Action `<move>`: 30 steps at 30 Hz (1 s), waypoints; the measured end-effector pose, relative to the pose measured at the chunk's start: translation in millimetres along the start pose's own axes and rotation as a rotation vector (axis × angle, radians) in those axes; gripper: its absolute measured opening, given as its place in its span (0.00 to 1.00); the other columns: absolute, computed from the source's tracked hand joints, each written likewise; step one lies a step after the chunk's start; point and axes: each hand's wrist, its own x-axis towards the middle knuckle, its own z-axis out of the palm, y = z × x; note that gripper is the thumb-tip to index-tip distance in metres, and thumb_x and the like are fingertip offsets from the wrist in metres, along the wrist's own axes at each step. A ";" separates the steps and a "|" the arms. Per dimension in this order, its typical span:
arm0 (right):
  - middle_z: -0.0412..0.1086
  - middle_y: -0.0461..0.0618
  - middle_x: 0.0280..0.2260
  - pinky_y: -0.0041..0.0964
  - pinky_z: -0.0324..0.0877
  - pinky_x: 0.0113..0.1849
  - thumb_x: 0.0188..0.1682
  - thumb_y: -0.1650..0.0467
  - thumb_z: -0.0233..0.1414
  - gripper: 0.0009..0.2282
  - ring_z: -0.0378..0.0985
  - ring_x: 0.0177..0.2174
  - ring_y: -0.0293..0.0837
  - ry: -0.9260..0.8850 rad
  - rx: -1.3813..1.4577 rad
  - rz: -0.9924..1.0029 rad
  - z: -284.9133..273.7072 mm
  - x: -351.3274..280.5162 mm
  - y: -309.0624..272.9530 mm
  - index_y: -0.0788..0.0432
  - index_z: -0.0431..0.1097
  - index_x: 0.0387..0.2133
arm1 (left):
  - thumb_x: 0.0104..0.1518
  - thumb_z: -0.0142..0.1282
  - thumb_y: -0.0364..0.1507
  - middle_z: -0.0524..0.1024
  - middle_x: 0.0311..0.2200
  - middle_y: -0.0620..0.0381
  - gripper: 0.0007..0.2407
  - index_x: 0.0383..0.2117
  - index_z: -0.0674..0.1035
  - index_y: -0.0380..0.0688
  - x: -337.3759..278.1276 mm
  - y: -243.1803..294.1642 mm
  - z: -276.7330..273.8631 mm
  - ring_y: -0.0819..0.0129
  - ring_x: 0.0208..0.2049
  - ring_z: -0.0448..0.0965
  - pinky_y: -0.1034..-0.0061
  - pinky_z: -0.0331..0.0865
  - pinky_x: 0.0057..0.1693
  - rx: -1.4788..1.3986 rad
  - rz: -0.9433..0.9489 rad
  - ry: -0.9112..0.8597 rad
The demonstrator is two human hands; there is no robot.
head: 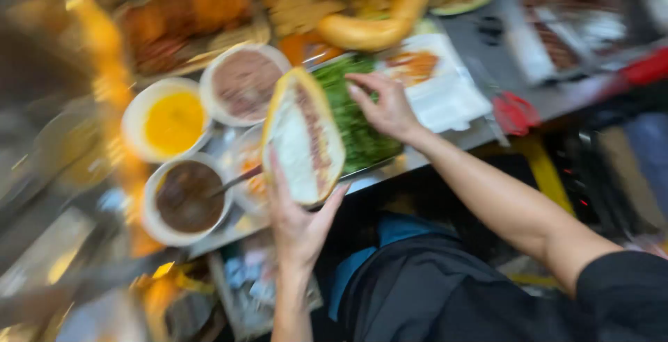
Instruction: Preparing and assembling a banh mi sandwich with various fillings and heating it.
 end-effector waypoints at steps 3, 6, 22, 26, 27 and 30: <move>0.72 0.49 0.40 0.28 0.70 0.33 0.54 0.73 0.53 0.11 0.70 0.29 0.37 0.206 -0.007 0.313 -87.7 -29.4 46.7 0.61 0.75 0.49 | 0.43 0.71 0.31 0.60 0.66 0.28 0.45 0.67 0.54 0.25 -3.0 27.2 33.5 0.42 0.64 0.66 0.63 0.62 0.64 -0.043 0.021 -0.168; 0.69 0.46 0.49 0.25 0.66 0.31 0.55 0.68 0.48 0.19 0.69 0.33 0.35 0.572 0.292 0.857 -200.7 -47.4 82.2 0.56 0.65 0.60 | 0.47 0.66 0.29 0.59 0.66 0.29 0.42 0.68 0.53 0.27 -5.3 42.9 79.7 0.43 0.64 0.66 0.65 0.62 0.63 -0.093 0.044 -0.257; 0.61 0.70 0.52 0.43 0.83 0.35 0.42 0.62 0.58 0.26 0.67 0.48 0.61 1.146 1.810 0.984 -523.9 -172.6 365.0 0.65 0.67 0.52 | 0.47 0.67 0.28 0.57 0.69 0.38 0.42 0.69 0.53 0.35 -17.3 144.6 382.9 0.49 0.67 0.63 0.65 0.61 0.66 -0.196 -0.020 -0.438; 0.75 0.56 0.44 0.35 0.78 0.36 0.38 0.60 0.59 0.25 0.79 0.38 0.48 1.202 1.373 0.879 -489.3 -150.4 269.9 0.59 0.69 0.49 | 0.48 0.65 0.26 0.58 0.68 0.39 0.41 0.70 0.51 0.37 -22.2 139.2 403.4 0.52 0.63 0.69 0.68 0.69 0.61 -0.340 -0.124 -0.451; 0.74 0.53 0.47 0.37 0.77 0.43 0.40 0.60 0.59 0.26 0.79 0.43 0.45 1.163 1.311 0.854 -479.6 -146.2 237.2 0.57 0.66 0.51 | 0.47 0.66 0.27 0.60 0.67 0.38 0.42 0.69 0.52 0.35 -22.3 135.8 406.4 0.52 0.62 0.70 0.69 0.70 0.60 -0.336 -0.129 -0.453; 0.76 0.50 0.42 0.38 0.77 0.45 0.47 0.66 0.59 0.17 0.80 0.40 0.45 0.816 1.239 0.731 -473.0 -133.1 173.5 0.58 0.69 0.49 | 0.47 0.68 0.31 0.59 0.68 0.38 0.43 0.69 0.52 0.35 -23.5 133.1 412.2 0.51 0.64 0.67 0.68 0.65 0.63 -0.301 -0.116 -0.404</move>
